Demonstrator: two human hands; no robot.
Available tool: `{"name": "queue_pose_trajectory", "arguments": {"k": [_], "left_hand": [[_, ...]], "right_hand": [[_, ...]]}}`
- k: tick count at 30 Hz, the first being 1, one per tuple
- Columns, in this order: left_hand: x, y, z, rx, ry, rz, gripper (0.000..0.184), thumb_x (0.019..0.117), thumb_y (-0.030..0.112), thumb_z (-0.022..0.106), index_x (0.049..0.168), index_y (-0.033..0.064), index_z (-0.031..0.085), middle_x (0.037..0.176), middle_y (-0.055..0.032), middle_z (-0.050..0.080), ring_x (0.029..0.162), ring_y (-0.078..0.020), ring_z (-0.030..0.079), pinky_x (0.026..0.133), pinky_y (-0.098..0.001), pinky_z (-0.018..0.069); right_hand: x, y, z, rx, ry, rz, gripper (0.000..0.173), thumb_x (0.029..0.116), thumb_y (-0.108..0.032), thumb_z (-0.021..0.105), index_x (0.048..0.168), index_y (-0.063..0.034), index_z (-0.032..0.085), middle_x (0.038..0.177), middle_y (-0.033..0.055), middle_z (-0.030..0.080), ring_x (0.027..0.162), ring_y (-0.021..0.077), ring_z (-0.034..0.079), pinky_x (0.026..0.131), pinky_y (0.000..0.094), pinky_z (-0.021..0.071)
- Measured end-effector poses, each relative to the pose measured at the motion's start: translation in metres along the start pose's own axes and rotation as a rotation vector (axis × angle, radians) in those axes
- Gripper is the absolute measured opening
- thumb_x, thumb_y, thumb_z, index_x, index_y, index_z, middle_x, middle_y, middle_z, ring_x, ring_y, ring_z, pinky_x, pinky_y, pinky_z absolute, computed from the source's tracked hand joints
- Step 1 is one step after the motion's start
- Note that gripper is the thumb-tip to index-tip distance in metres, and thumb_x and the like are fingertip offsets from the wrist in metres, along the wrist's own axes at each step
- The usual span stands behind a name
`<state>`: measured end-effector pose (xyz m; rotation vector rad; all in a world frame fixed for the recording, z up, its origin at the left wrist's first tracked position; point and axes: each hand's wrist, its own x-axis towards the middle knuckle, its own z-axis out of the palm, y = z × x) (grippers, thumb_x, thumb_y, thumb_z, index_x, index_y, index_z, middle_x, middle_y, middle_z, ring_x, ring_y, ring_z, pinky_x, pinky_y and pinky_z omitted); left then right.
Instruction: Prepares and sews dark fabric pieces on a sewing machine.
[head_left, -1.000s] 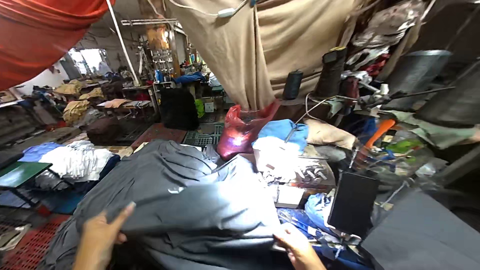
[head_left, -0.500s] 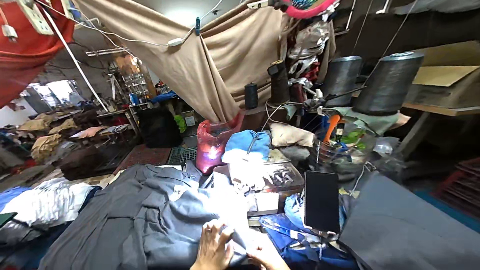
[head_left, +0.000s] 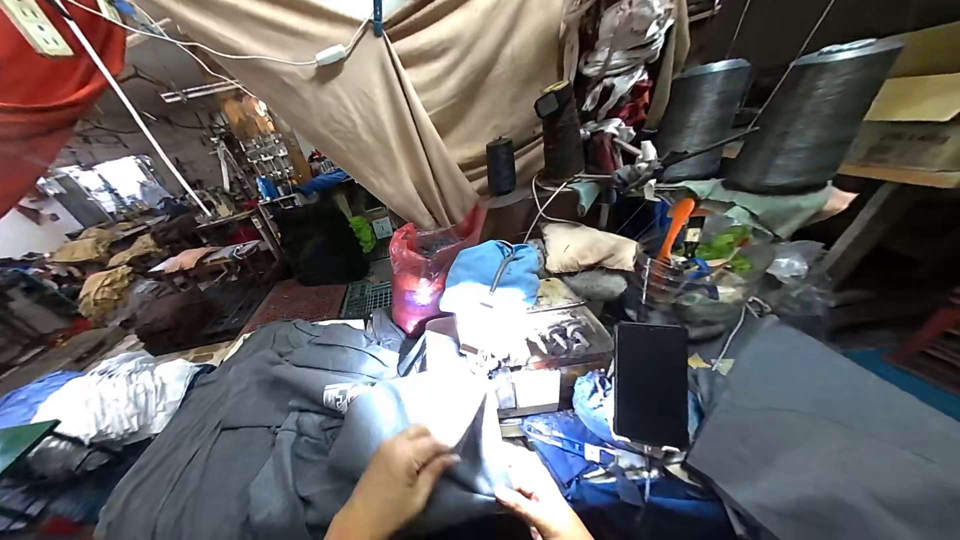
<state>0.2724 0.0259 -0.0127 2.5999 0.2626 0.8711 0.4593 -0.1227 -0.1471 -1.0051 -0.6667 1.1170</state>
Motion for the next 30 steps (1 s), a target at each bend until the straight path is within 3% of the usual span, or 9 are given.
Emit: {"name": "queue_pose_trajectory", "arguments": {"k": [3,8,12,15,17,20,25,27,30], "left_hand": [[-0.014,0.019,0.024,0.025,-0.091,0.058,0.015,0.0976,0.017,0.068,0.100,0.0063,0.078,0.087,-0.0095,0.072,0.075,-0.0164,0.071,0.070,-0.0295,0.0609],[-0.029,0.016,0.056,0.067,-0.121,0.035,0.015,0.0969,0.015,0.067,0.098,0.0061,0.079,0.081,-0.0096,0.070,0.070,-0.0189,0.070,0.064,-0.0322,0.0601],[-0.009,0.003,0.067,0.151,-0.053,0.044,0.014,0.0944,0.014,0.067,0.093,0.0073,0.079,0.081,-0.0072,0.073,0.069,-0.0181,0.071,0.063,-0.0337,0.0608],[0.016,-0.002,0.076,0.267,0.004,-0.011,0.016,0.0930,0.015,0.066,0.087,0.0065,0.079,0.075,-0.0068,0.073,0.067,-0.0205,0.073,0.061,-0.0394,0.0616],[0.033,0.002,0.078,0.324,-0.022,-0.113,0.020,0.0932,0.016,0.065,0.087,0.0039,0.080,0.070,-0.0115,0.073,0.065,-0.0269,0.074,0.060,-0.0467,0.0605],[0.059,0.004,0.081,0.351,-0.081,-0.257,0.024,0.0966,0.016,0.062,0.088,0.0009,0.078,0.079,-0.0163,0.074,0.078,-0.0328,0.076,0.071,-0.0514,0.0610],[0.096,-0.005,0.080,0.264,-0.243,-0.464,0.031,0.1028,0.021,0.053,0.111,0.0022,0.076,0.116,-0.0161,0.073,0.116,-0.0305,0.068,0.103,-0.0472,0.0512],[0.096,-0.003,0.073,0.297,-0.279,-0.514,0.032,0.1012,0.023,0.053,0.121,0.0071,0.073,0.127,-0.0140,0.070,0.124,-0.0305,0.063,0.106,-0.0494,0.0483],[0.068,0.004,0.067,0.404,-0.107,-0.467,0.030,0.0880,0.019,0.062,0.111,0.0052,0.076,0.106,-0.0171,0.075,0.102,-0.0375,0.072,0.081,-0.0589,0.0567]], "right_hand": [[-0.004,0.000,-0.007,-0.054,0.014,0.021,0.005,0.0896,-0.004,0.072,0.088,-0.0093,0.071,0.081,-0.0027,0.074,0.076,0.0064,0.069,0.077,0.0280,0.0583],[-0.004,-0.001,-0.008,-0.144,0.081,0.021,0.012,0.0874,-0.005,0.074,0.078,-0.0110,0.070,0.073,-0.0043,0.071,0.070,0.0056,0.067,0.074,0.0281,0.0572],[0.019,-0.009,-0.007,-0.191,0.121,-0.051,0.006,0.0864,-0.008,0.074,0.081,-0.0090,0.072,0.078,-0.0023,0.070,0.074,0.0075,0.067,0.073,0.0289,0.0576],[0.040,-0.021,-0.004,-0.206,0.142,-0.051,0.010,0.0878,-0.011,0.073,0.078,-0.0101,0.072,0.069,-0.0052,0.067,0.063,0.0031,0.061,0.062,0.0232,0.0519],[0.051,-0.029,-0.001,-0.207,0.156,-0.047,0.013,0.0905,-0.011,0.071,0.077,-0.0097,0.072,0.067,-0.0054,0.065,0.061,0.0025,0.060,0.060,0.0222,0.0507],[0.062,-0.042,0.005,-0.240,0.185,-0.036,0.012,0.0946,-0.011,0.069,0.084,-0.0066,0.072,0.071,-0.0030,0.067,0.064,0.0040,0.063,0.062,0.0237,0.0545],[0.070,-0.046,0.010,-0.236,0.266,-0.096,0.011,0.0933,-0.011,0.071,0.084,-0.0060,0.074,0.071,-0.0019,0.068,0.062,0.0045,0.062,0.060,0.0240,0.0530],[0.069,-0.046,0.010,-0.267,0.278,-0.102,0.012,0.0926,-0.013,0.073,0.083,-0.0063,0.074,0.068,-0.0024,0.067,0.059,0.0032,0.059,0.057,0.0232,0.0500],[0.061,-0.047,0.006,-0.384,0.237,-0.106,0.011,0.0923,-0.013,0.072,0.084,-0.0061,0.075,0.066,-0.0064,0.063,0.054,-0.0013,0.051,0.054,0.0190,0.0444]]}}
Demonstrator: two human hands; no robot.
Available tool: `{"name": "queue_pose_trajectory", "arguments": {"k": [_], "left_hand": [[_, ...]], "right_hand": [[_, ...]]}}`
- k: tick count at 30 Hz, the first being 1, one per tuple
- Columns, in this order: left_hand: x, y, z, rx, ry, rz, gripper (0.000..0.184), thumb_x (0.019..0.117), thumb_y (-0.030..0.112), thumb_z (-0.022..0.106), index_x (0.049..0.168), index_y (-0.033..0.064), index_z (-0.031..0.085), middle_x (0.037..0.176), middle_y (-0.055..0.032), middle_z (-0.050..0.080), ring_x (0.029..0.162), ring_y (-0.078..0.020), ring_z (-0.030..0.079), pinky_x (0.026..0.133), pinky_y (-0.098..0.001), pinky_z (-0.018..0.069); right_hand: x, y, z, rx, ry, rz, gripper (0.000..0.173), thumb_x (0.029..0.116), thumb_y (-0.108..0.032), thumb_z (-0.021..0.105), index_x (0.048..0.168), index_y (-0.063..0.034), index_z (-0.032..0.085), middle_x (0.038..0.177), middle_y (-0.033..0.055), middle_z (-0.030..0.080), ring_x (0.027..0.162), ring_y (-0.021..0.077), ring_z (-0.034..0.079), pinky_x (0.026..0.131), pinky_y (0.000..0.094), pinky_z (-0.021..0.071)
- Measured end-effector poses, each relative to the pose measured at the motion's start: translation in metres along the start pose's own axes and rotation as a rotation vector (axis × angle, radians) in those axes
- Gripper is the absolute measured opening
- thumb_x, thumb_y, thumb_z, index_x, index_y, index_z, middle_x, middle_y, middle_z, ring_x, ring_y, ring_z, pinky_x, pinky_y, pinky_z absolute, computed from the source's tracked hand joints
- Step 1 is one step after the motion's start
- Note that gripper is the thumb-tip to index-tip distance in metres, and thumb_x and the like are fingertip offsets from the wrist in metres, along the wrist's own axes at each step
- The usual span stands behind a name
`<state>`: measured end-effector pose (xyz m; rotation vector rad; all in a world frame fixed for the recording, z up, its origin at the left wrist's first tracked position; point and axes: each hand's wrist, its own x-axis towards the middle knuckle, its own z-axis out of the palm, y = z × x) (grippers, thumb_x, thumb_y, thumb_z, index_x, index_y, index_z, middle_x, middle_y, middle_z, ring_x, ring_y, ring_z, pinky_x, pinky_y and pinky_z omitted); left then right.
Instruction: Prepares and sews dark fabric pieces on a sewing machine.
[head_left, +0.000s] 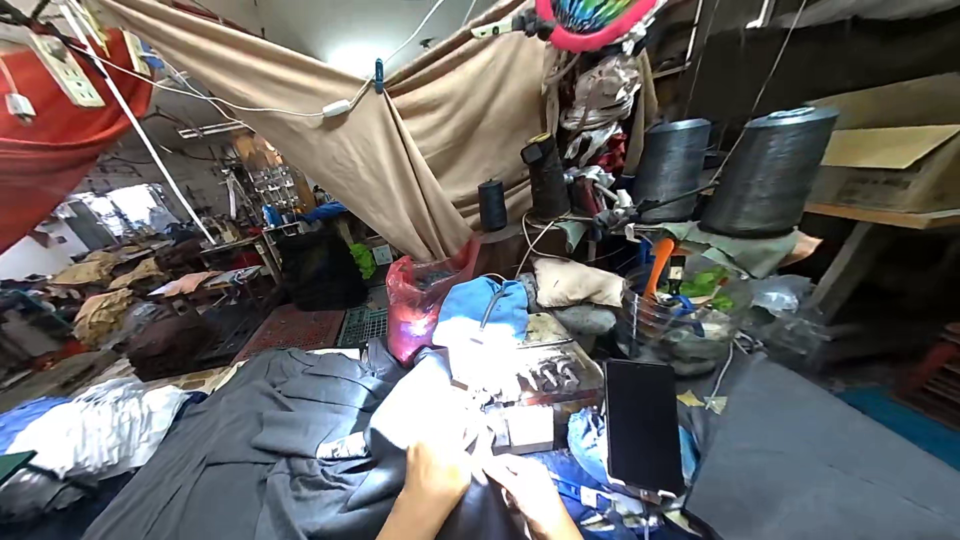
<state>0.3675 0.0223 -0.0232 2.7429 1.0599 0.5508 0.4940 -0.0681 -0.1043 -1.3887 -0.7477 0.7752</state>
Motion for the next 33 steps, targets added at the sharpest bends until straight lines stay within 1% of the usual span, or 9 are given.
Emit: {"name": "queue_pose_trajectory", "arguments": {"k": [4,7,10,14,16,19,26,30,33], "left_hand": [[-0.007,-0.020,-0.030,-0.088,-0.233,-0.186,0.035,0.0984,0.024,0.055,0.122,0.0027,0.071,0.116,-0.0199,0.072,0.111,-0.0385,0.069,0.094,-0.0609,0.0528],[0.006,-0.047,-0.047,-0.201,-0.295,-0.129,0.041,0.1035,0.035,0.054,0.107,-0.0021,0.072,0.103,-0.0206,0.072,0.103,-0.0348,0.068,0.095,-0.0544,0.0518],[0.023,-0.048,-0.061,-0.290,-0.303,-0.117,0.038,0.1048,0.029,0.054,0.106,-0.0051,0.071,0.104,-0.0219,0.070,0.103,-0.0323,0.067,0.098,-0.0504,0.0499],[0.014,-0.027,-0.061,-0.307,-0.215,-0.024,0.038,0.1021,0.032,0.057,0.094,-0.0001,0.075,0.088,-0.0145,0.072,0.086,-0.0263,0.068,0.085,-0.0469,0.0535],[-0.010,-0.013,-0.046,-0.208,-0.127,0.131,0.033,0.1024,0.029,0.058,0.098,0.0031,0.078,0.087,-0.0148,0.076,0.084,-0.0313,0.074,0.080,-0.0537,0.0585],[-0.045,-0.001,-0.005,-0.061,0.098,0.305,0.018,0.0965,0.017,0.065,0.094,0.0064,0.079,0.085,-0.0121,0.075,0.071,-0.0298,0.074,0.060,-0.0501,0.0608],[-0.036,0.002,0.028,0.109,0.284,0.282,0.020,0.0911,0.021,0.066,0.082,0.0097,0.079,0.059,-0.0071,0.066,0.053,-0.0243,0.069,0.045,-0.0430,0.0543],[-0.001,0.013,0.021,0.092,0.153,0.139,0.023,0.0958,0.020,0.063,0.090,0.0057,0.080,0.081,-0.0145,0.075,0.078,-0.0342,0.076,0.067,-0.0533,0.0603],[0.026,0.016,0.012,0.049,-0.103,-0.002,0.032,0.1035,0.027,0.053,0.116,0.0084,0.076,0.123,-0.0153,0.072,0.121,-0.0347,0.065,0.103,-0.0549,0.0501]], "right_hand": [[-0.010,0.003,-0.005,0.030,-0.062,0.032,0.008,0.0920,-0.009,0.071,0.086,-0.0051,0.074,0.069,-0.0061,0.065,0.058,-0.0015,0.054,0.058,0.0186,0.0470],[-0.012,0.008,-0.006,0.042,-0.089,0.013,0.008,0.0916,-0.010,0.071,0.088,-0.0048,0.076,0.075,-0.0050,0.069,0.064,-0.0015,0.059,0.063,0.0194,0.0501],[-0.012,0.011,-0.006,0.034,-0.086,-0.007,0.008,0.0915,-0.010,0.072,0.087,-0.0048,0.076,0.076,-0.0047,0.070,0.066,-0.0017,0.060,0.064,0.0191,0.0506],[-0.015,0.008,-0.006,0.037,-0.091,0.072,0.012,0.0926,-0.011,0.072,0.082,-0.0068,0.075,0.066,-0.0081,0.063,0.055,-0.0029,0.050,0.055,0.0182,0.0432],[-0.019,0.009,-0.008,0.023,-0.110,0.087,0.015,0.0929,-0.012,0.071,0.079,-0.0086,0.073,0.061,-0.0095,0.060,0.051,-0.0031,0.048,0.052,0.0180,0.0413],[-0.026,0.014,-0.011,0.014,-0.142,0.061,0.017,0.0922,-0.013,0.071,0.076,-0.0106,0.072,0.060,-0.0110,0.058,0.052,-0.0036,0.048,0.053,0.0180,0.0413],[-0.020,0.009,-0.008,0.016,-0.101,0.052,0.015,0.0923,-0.008,0.069,0.078,-0.0089,0.074,0.063,-0.0100,0.062,0.054,-0.0044,0.050,0.053,0.0169,0.0423],[0.001,-0.002,0.002,0.025,-0.012,-0.018,0.015,0.0929,-0.011,0.067,0.079,-0.0089,0.074,0.071,-0.0053,0.068,0.068,0.0014,0.063,0.067,0.0245,0.0533],[0.011,-0.013,0.011,0.106,0.072,-0.022,0.016,0.0897,-0.007,0.070,0.074,-0.0075,0.069,0.069,-0.0025,0.066,0.068,0.0054,0.064,0.067,0.0276,0.0544]]}}
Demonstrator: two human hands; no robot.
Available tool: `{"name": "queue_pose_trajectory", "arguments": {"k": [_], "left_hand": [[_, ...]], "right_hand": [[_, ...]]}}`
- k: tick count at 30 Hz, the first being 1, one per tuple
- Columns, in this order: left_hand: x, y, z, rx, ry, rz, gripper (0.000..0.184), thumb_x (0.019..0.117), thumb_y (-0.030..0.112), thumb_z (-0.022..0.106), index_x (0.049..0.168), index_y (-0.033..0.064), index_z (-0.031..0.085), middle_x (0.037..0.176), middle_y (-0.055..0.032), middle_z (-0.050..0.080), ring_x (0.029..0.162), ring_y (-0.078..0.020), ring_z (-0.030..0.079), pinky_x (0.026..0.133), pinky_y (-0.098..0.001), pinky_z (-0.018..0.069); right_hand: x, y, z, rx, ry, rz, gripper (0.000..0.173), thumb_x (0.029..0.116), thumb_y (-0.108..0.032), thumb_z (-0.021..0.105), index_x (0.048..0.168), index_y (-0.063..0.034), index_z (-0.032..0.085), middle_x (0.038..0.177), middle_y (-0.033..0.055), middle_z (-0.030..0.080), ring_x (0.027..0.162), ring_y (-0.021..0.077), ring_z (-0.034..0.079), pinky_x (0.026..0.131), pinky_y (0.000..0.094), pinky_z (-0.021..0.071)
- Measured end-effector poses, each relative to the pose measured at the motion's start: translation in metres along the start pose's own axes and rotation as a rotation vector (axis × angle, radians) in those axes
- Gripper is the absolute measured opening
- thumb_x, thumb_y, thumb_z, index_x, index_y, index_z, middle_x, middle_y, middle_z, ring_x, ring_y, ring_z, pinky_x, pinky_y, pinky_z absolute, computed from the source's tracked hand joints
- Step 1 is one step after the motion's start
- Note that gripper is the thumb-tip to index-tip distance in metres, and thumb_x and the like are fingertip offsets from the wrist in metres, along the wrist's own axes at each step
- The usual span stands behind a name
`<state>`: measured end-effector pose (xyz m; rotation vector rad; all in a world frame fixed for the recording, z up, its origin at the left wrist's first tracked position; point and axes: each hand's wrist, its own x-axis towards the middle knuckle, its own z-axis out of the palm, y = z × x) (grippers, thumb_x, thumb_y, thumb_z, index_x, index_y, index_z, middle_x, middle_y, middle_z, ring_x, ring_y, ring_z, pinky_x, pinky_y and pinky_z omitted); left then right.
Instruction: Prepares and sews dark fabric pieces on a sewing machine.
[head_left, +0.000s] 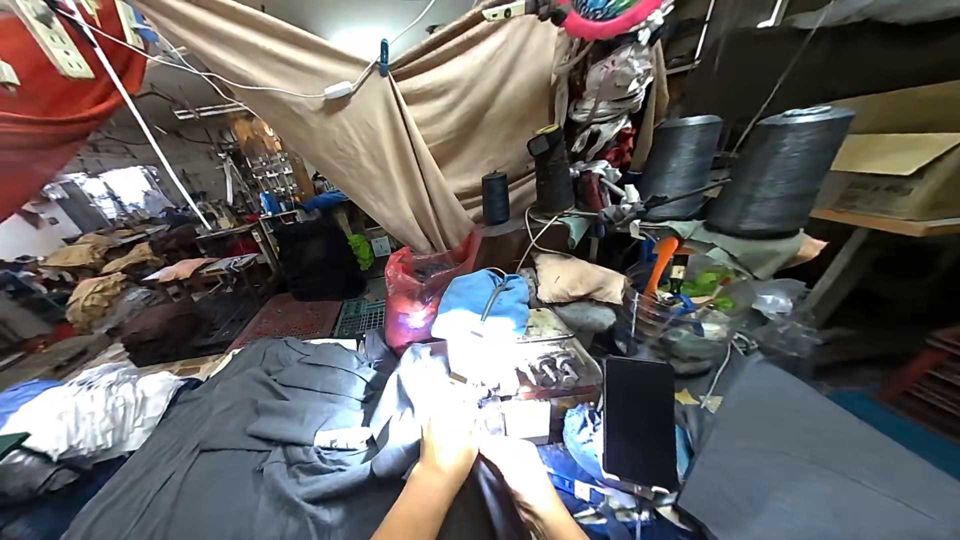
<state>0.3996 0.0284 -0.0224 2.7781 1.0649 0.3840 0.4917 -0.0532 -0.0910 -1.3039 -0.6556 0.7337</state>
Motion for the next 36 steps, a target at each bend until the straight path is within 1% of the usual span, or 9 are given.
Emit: {"name": "queue_pose_trajectory", "arguments": {"k": [2,3,5,9,13,15,19,24,36], "left_hand": [[0.006,0.000,-0.010,-0.015,-0.119,-0.042,0.036,0.1048,0.029,0.049,0.124,0.0115,0.073,0.135,-0.0145,0.066,0.132,-0.0341,0.057,0.111,-0.0554,0.0419],[0.001,-0.001,-0.012,0.001,-0.090,-0.021,0.035,0.1031,0.028,0.049,0.123,0.0124,0.074,0.132,-0.0138,0.068,0.129,-0.0343,0.059,0.108,-0.0564,0.0443],[-0.017,-0.009,-0.012,0.060,0.114,0.073,0.028,0.0930,0.022,0.058,0.108,0.0102,0.079,0.110,-0.0149,0.076,0.107,-0.0372,0.071,0.086,-0.0595,0.0558],[-0.044,-0.034,-0.046,0.057,-0.085,-0.063,0.034,0.0939,0.020,0.057,0.119,0.0060,0.074,0.123,-0.0181,0.070,0.121,-0.0376,0.063,0.101,-0.0571,0.0494],[-0.068,-0.070,-0.040,-0.160,0.201,0.127,0.026,0.0963,0.026,0.064,0.090,0.0045,0.077,0.089,-0.0123,0.075,0.088,-0.0289,0.074,0.081,-0.0515,0.0591],[-0.083,-0.062,-0.028,-0.314,0.258,0.233,0.024,0.0973,0.029,0.067,0.090,0.0089,0.079,0.083,-0.0045,0.076,0.078,-0.0181,0.074,0.075,-0.0434,0.0618],[-0.101,-0.030,0.013,-0.249,0.391,0.366,0.020,0.0912,0.031,0.072,0.085,0.0125,0.077,0.072,0.0001,0.071,0.063,-0.0135,0.068,0.057,-0.0345,0.0578],[-0.113,-0.031,0.040,-0.123,0.495,0.400,0.015,0.0941,0.022,0.065,0.093,0.0195,0.080,0.087,0.0020,0.075,0.081,-0.0151,0.071,0.072,-0.0347,0.0583],[-0.125,-0.032,0.053,-0.211,0.582,0.416,0.012,0.0944,0.024,0.069,0.097,0.0231,0.080,0.090,0.0049,0.073,0.086,-0.0103,0.065,0.078,-0.0275,0.0521]], "right_hand": [[0.000,-0.001,0.001,0.005,0.006,-0.006,0.016,0.0899,-0.008,0.072,0.074,-0.0068,0.070,0.069,-0.0020,0.066,0.068,0.0054,0.064,0.068,0.0273,0.0545],[-0.003,0.001,-0.001,-0.030,-0.003,-0.019,0.017,0.0901,-0.010,0.073,0.073,-0.0073,0.071,0.068,-0.0026,0.067,0.067,0.0046,0.063,0.067,0.0266,0.0534],[-0.014,0.005,-0.009,-0.131,-0.041,-0.046,0.016,0.0916,-0.014,0.072,0.078,-0.0069,0.075,0.069,-0.0033,0.068,0.066,0.0023,0.063,0.066,0.0255,0.0531],[-0.054,0.013,-0.030,-0.149,-0.060,-0.039,0.009,0.0912,-0.007,0.070,0.086,-0.0014,0.075,0.074,-0.0012,0.069,0.069,0.0024,0.062,0.069,0.0251,0.0537],[-0.080,0.024,-0.041,0.017,-0.064,0.028,0.004,0.0911,-0.004,0.070,0.087,-0.0019,0.071,0.071,-0.0025,0.067,0.060,0.0033,0.060,0.060,0.0234,0.0529],[-0.086,0.023,-0.039,0.054,-0.086,0.040,0.005,0.0904,-0.005,0.072,0.085,-0.0047,0.073,0.073,-0.0034,0.069,0.065,0.0032,0.063,0.065,0.0234,0.0544],[-0.083,0.018,-0.028,0.138,-0.123,0.076,0.007,0.0884,-0.008,0.073,0.082,-0.0061,0.075,0.074,-0.0017,0.071,0.068,0.0043,0.065,0.066,0.0228,0.0548],[-0.084,0.015,-0.024,0.137,-0.144,0.062,0.007,0.0881,-0.008,0.072,0.082,-0.0053,0.072,0.073,-0.0001,0.069,0.066,0.0062,0.065,0.064,0.0223,0.0545],[-0.091,0.014,-0.020,0.142,-0.133,0.083,0.010,0.0893,0.001,0.066,0.082,-0.0018,0.072,0.074,0.0034,0.073,0.069,0.0097,0.071,0.070,0.0250,0.0602]]}}
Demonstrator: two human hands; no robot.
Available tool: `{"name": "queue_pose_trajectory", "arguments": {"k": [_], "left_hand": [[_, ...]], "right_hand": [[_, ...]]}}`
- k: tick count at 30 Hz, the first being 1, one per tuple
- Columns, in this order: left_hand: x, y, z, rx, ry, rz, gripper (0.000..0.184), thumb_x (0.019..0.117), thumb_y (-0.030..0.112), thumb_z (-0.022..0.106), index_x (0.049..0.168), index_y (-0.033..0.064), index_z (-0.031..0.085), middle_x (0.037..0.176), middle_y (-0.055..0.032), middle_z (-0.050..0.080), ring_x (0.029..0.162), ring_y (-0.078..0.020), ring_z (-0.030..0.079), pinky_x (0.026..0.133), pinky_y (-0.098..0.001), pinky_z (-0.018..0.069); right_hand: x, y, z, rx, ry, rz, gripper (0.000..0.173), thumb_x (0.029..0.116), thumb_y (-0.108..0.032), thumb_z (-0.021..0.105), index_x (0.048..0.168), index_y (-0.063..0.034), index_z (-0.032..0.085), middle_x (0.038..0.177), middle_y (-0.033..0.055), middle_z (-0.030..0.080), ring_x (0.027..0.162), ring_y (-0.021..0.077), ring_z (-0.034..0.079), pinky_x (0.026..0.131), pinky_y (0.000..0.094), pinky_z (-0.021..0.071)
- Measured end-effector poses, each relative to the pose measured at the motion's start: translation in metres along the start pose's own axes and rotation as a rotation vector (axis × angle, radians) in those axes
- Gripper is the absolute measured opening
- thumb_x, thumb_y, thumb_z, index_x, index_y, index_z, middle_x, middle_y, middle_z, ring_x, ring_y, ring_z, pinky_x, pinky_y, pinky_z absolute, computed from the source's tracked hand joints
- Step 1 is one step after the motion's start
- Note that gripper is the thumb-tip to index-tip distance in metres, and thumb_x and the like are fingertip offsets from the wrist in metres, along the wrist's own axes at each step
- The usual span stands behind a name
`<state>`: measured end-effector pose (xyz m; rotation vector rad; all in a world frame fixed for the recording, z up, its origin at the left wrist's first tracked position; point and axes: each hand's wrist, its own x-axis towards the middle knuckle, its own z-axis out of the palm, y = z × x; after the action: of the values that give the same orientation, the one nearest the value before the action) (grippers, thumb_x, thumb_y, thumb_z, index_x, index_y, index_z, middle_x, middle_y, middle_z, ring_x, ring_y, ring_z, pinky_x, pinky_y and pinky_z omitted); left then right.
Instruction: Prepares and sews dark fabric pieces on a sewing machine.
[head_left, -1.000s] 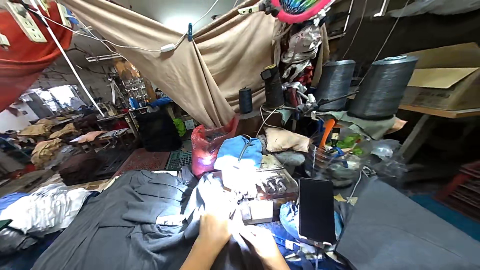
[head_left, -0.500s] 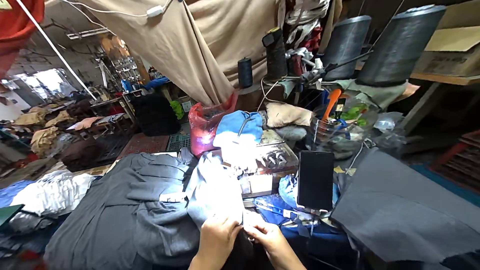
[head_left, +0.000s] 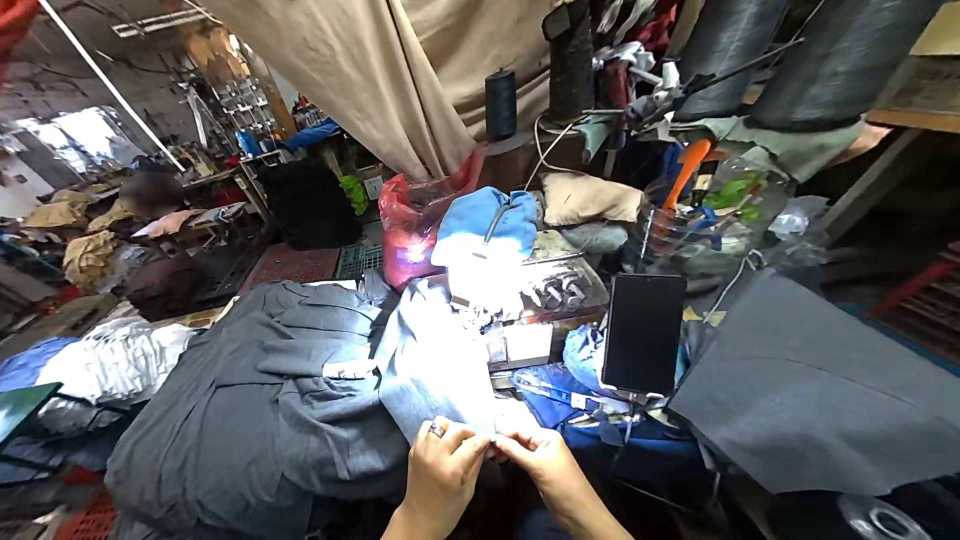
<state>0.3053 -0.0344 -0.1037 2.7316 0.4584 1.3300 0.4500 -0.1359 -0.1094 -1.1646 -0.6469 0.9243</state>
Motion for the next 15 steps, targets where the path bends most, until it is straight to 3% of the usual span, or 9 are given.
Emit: {"name": "queue_pose_trajectory", "arguments": {"k": [4,9,11,13,15], "left_hand": [[-0.001,0.001,0.002,-0.011,0.003,0.011,0.012,0.0938,0.023,0.069,0.096,0.0223,0.081,0.089,0.0034,0.072,0.087,-0.0110,0.065,0.079,-0.0270,0.0520],[-0.003,-0.001,0.004,-0.060,0.039,0.063,0.011,0.0948,0.020,0.070,0.097,0.0180,0.080,0.090,0.0023,0.072,0.091,-0.0115,0.064,0.084,-0.0258,0.0522],[-0.005,-0.004,0.009,-0.035,0.084,0.063,0.018,0.0966,0.036,0.070,0.100,0.0197,0.077,0.101,0.0028,0.072,0.102,-0.0125,0.063,0.096,-0.0295,0.0480],[-0.004,-0.012,0.015,0.118,0.069,0.044,0.039,0.0917,0.061,0.065,0.107,0.0249,0.066,0.115,0.0041,0.069,0.110,-0.0133,0.060,0.102,-0.0338,0.0398],[0.002,-0.022,0.019,0.229,0.082,0.046,0.038,0.0805,0.051,0.075,0.106,0.0243,0.069,0.103,0.0030,0.072,0.097,-0.0160,0.062,0.096,-0.0374,0.0405]], "right_hand": [[0.000,0.000,-0.002,-0.009,-0.005,0.006,0.010,0.0897,0.001,0.066,0.083,-0.0022,0.073,0.076,0.0036,0.073,0.072,0.0102,0.071,0.074,0.0259,0.0605],[0.004,0.001,0.000,-0.005,0.017,-0.057,0.011,0.0905,-0.011,0.073,0.081,-0.0047,0.074,0.076,0.0019,0.073,0.074,0.0086,0.070,0.075,0.0252,0.0591],[0.006,0.000,0.001,0.002,0.026,-0.058,0.013,0.0895,-0.012,0.074,0.078,-0.0051,0.073,0.072,0.0016,0.070,0.069,0.0078,0.067,0.069,0.0244,0.0571],[0.007,-0.006,0.002,0.000,0.009,-0.060,0.013,0.0897,-0.011,0.073,0.079,-0.0045,0.072,0.073,0.0025,0.070,0.069,0.0096,0.068,0.069,0.0265,0.0591],[0.007,-0.009,0.003,-0.039,0.016,-0.072,0.013,0.0881,-0.008,0.072,0.076,-0.0048,0.070,0.071,0.0023,0.070,0.068,0.0102,0.069,0.068,0.0271,0.0598]]}}
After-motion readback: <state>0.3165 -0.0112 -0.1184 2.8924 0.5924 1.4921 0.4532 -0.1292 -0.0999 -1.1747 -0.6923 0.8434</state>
